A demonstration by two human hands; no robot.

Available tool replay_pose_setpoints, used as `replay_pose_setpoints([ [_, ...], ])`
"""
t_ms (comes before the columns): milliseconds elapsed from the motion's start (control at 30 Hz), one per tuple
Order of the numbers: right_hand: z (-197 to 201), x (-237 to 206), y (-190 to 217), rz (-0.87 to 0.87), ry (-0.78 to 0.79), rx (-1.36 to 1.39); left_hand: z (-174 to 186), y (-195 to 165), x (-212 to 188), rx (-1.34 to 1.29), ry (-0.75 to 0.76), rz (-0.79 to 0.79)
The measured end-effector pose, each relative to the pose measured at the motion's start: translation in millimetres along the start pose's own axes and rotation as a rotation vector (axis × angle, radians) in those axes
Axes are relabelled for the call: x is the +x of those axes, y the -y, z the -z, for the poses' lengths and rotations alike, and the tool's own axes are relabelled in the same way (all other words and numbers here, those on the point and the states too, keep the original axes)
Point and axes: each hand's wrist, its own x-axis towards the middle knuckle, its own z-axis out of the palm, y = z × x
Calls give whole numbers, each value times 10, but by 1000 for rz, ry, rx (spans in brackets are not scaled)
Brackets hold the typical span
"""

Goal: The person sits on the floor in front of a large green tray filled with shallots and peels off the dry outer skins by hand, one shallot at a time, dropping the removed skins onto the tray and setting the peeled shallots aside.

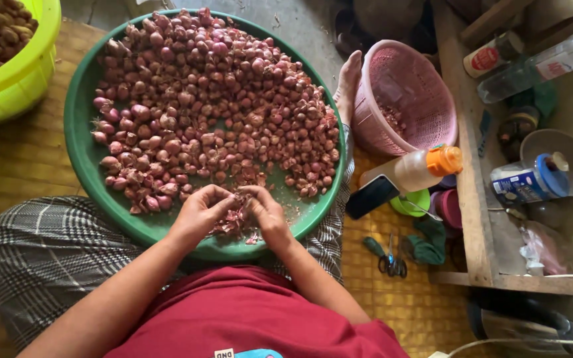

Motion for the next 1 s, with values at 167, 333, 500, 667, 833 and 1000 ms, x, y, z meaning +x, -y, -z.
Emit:
replay_pose_setpoints([
  [167,-75,-56,27,100,1,-301,8,51,5,-17,20,10],
  [333,-62,-46,-60,91,20,-257,11,1,-24,219,5,-69],
  [500,6,-31,-203,7,9,-123,-49,43,-63,582,-26,-402],
  [667,92,62,-218,-27,-35,29,-143,-363,-81,731,-98,-606],
  [833,187,47,-134,-99,-150,-4,702,-1926,134,910,-655,-1054],
  [1000,193,110,-113,-159,-144,-65,926,-1889,208,1365,-563,-1139],
])
